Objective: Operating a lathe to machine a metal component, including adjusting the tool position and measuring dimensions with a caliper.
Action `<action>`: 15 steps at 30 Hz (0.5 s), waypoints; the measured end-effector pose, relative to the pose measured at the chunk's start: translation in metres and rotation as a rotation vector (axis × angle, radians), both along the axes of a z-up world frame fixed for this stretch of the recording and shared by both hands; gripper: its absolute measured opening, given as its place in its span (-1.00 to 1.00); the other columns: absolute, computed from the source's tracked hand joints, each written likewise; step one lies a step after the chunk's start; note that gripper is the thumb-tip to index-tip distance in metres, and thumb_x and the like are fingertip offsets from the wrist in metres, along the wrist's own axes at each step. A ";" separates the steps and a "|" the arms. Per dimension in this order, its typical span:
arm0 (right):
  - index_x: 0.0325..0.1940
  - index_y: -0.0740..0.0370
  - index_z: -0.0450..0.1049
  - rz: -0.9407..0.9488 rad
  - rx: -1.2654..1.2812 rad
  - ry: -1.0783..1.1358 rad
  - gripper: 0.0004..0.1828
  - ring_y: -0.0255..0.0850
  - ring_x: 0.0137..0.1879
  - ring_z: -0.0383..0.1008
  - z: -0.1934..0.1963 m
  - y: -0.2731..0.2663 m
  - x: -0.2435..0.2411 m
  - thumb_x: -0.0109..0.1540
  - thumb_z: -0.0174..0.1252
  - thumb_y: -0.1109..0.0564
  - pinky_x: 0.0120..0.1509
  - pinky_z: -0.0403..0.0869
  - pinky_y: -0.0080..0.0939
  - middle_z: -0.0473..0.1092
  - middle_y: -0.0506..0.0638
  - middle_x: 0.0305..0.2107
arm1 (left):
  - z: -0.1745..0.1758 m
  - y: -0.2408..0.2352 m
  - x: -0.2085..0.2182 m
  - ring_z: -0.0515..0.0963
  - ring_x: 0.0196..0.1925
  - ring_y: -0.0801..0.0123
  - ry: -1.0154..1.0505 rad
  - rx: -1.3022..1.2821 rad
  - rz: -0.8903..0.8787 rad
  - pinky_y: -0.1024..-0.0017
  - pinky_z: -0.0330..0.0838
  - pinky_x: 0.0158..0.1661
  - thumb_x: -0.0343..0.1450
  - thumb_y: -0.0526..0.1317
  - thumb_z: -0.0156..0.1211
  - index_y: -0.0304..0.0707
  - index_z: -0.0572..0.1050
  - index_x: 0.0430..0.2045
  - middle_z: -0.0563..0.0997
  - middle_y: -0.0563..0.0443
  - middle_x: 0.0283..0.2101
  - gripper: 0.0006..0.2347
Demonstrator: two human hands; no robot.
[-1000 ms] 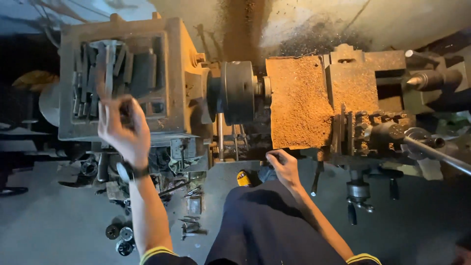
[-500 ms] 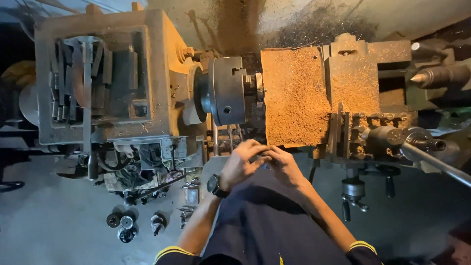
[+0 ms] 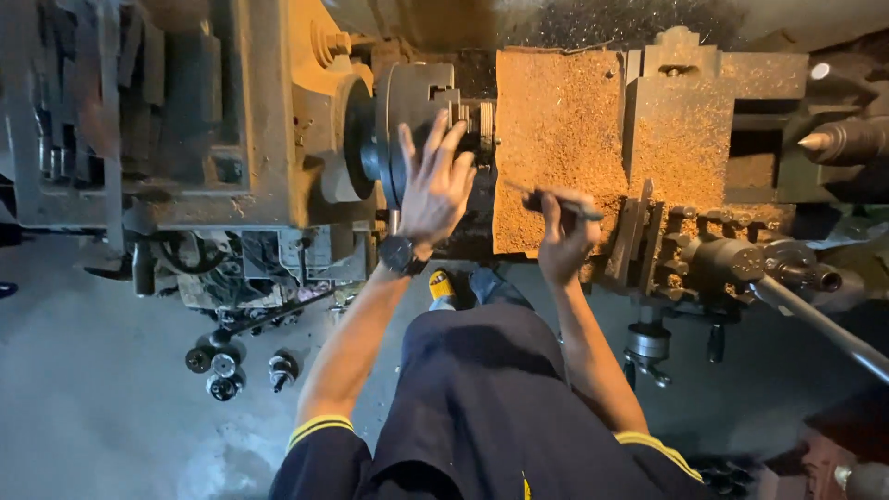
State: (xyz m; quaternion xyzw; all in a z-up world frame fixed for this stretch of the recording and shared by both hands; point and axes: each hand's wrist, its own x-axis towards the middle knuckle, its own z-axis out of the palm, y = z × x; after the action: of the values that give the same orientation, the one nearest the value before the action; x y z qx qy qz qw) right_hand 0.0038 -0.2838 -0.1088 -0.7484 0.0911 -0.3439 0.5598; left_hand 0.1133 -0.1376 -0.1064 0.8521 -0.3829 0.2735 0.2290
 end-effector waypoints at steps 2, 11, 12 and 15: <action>-0.20 0.35 0.38 0.016 0.150 -0.144 -0.91 -0.21 -0.33 0.48 0.011 0.005 0.021 0.25 0.00 0.29 -0.27 0.48 -0.25 0.43 0.15 -0.40 | -0.001 -0.009 0.001 0.13 0.25 -0.07 0.040 0.076 -0.016 -0.29 -0.12 0.13 0.30 -0.38 0.22 -0.40 0.41 -0.38 0.32 -0.28 0.09 -0.87; -0.41 0.37 0.44 0.207 0.172 0.043 -0.82 -0.14 -0.46 0.45 -0.014 0.007 -0.008 0.24 0.04 0.22 -0.43 0.44 -0.23 0.38 0.16 -0.57 | 0.032 0.012 -0.015 0.32 0.16 -0.03 0.168 -0.221 0.007 -0.07 0.11 0.14 0.33 -0.34 0.16 -0.31 0.48 -0.31 0.40 -0.19 0.04 -0.88; -0.41 0.37 0.44 0.223 0.175 0.035 -0.82 -0.14 -0.46 0.45 -0.013 0.009 -0.013 0.24 0.04 0.22 -0.43 0.44 -0.23 0.38 0.16 -0.57 | 0.028 0.017 -0.013 0.32 0.16 -0.03 0.158 -0.218 0.021 -0.07 0.11 0.14 0.33 -0.34 0.16 -0.31 0.48 -0.31 0.40 -0.19 0.04 -0.88; -0.44 0.35 0.48 0.245 0.166 0.115 -0.78 -0.16 -0.45 0.46 -0.034 0.012 -0.036 0.24 0.05 0.19 -0.44 0.43 -0.25 0.40 0.16 -0.58 | 0.017 0.031 -0.005 0.12 0.27 -0.17 0.122 -0.187 0.148 -0.20 0.00 0.15 0.31 -0.17 0.25 -0.35 0.36 -0.04 0.18 -0.35 0.20 -0.61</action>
State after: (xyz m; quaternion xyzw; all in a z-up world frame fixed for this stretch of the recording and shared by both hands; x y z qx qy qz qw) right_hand -0.0321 -0.2721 -0.1427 -0.7236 0.0593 -0.2207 0.6513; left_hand 0.1082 -0.1065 -0.0893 0.8681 -0.2772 0.2718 0.3095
